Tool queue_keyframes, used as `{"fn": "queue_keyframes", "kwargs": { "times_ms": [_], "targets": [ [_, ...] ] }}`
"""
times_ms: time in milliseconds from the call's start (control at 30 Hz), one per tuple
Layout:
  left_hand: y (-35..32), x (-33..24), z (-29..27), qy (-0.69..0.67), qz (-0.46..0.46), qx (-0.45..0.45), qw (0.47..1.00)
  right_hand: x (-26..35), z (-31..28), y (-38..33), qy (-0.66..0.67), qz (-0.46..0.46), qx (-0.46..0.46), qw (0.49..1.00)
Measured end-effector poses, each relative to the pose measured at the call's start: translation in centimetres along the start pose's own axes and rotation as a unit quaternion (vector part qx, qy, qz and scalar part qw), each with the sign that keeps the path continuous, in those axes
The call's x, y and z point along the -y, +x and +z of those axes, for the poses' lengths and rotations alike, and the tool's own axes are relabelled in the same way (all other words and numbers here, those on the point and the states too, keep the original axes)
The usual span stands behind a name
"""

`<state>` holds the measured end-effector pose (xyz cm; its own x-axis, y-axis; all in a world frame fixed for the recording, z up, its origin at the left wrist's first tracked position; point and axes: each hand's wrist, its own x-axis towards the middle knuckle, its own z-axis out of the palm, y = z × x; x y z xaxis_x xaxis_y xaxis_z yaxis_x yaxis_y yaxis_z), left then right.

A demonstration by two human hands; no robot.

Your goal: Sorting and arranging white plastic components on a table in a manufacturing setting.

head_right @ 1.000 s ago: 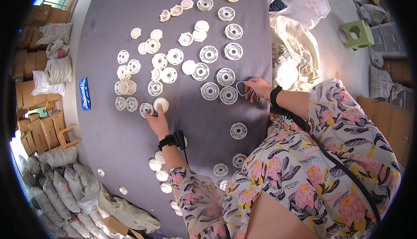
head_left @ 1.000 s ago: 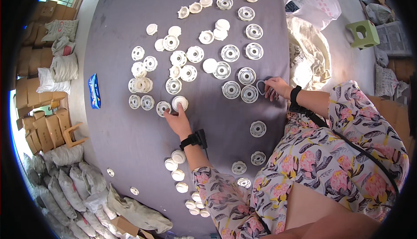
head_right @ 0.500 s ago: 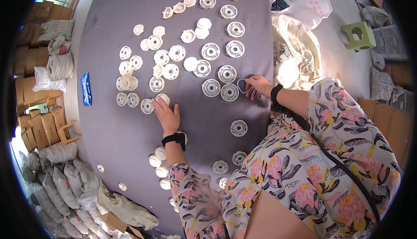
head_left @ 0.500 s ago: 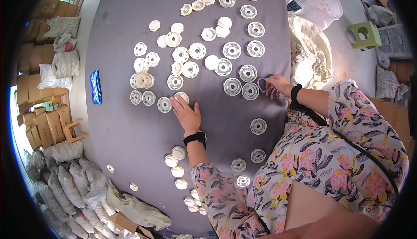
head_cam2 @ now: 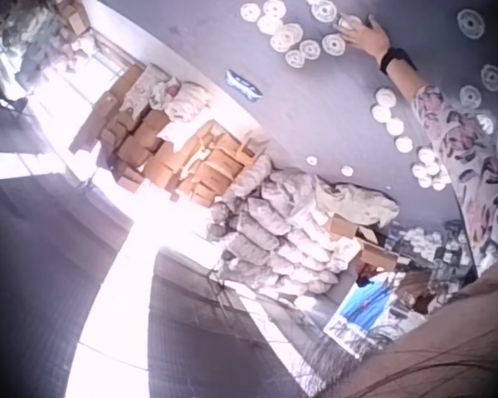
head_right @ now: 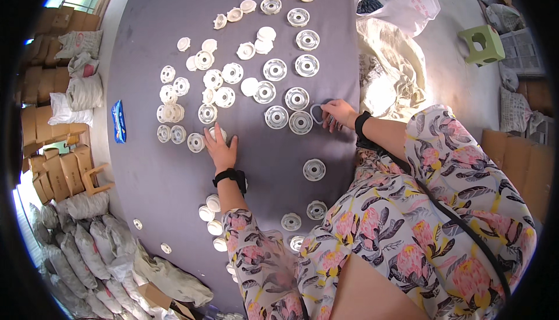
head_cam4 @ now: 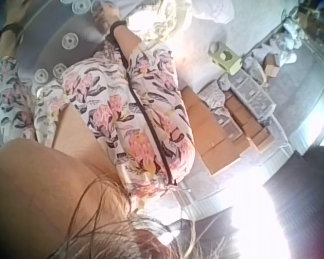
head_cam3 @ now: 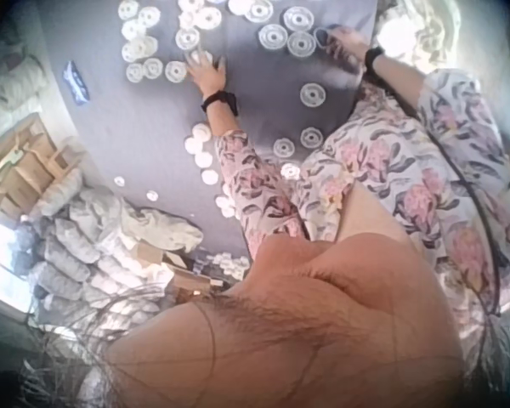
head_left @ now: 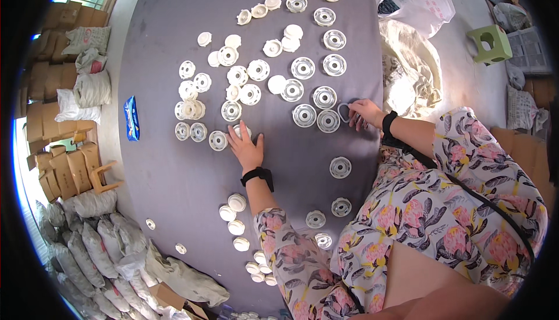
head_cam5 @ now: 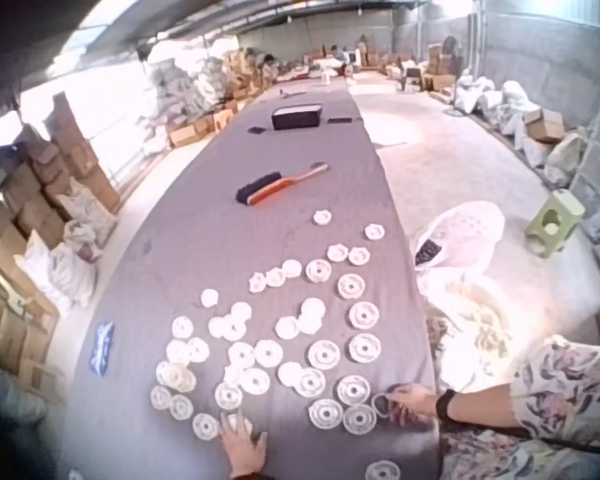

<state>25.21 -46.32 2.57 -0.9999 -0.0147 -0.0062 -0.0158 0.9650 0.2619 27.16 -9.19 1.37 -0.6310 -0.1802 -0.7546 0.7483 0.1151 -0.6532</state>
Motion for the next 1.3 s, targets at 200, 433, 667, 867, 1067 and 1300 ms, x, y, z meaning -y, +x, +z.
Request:
{"fn": "queue_keyframes", "kwargs": {
  "times_ms": [200, 433, 667, 867, 1067, 1300],
  "targets": [
    [-6.8, -0.3, -1.3, 0.0, 0.027, 0.079, 0.997, -0.3, -0.5, 0.8, 0.003, -0.011, -0.003, 1.0],
    [-19.0, 2.7, -0.2, 0.06, -0.012, 0.022, 0.998, -0.4, -0.7, 1.6, -0.017, -0.01, -0.015, 1.0],
    [-26.3, 7.4, -2.2, 0.199, -0.189, 0.03, 0.961, -0.2, -0.7, 1.8, -0.019, -0.02, -0.019, 0.999],
    [-14.3, 4.5, -2.5, 0.124, -0.111, -0.038, 0.985, -0.5, -1.0, 1.6, -0.005, -0.035, -0.011, 0.999],
    [1.2, 1.4, -1.5, -0.018, 0.001, -0.049, 0.999, 0.1, -0.3, 0.4, 0.003, 0.002, -0.017, 1.0],
    [10.7, -2.5, -1.8, -0.101, -0.001, -0.035, 0.994, 0.7, 0.5, -0.2, 0.013, 0.028, -0.015, 0.999]
  ]
}}
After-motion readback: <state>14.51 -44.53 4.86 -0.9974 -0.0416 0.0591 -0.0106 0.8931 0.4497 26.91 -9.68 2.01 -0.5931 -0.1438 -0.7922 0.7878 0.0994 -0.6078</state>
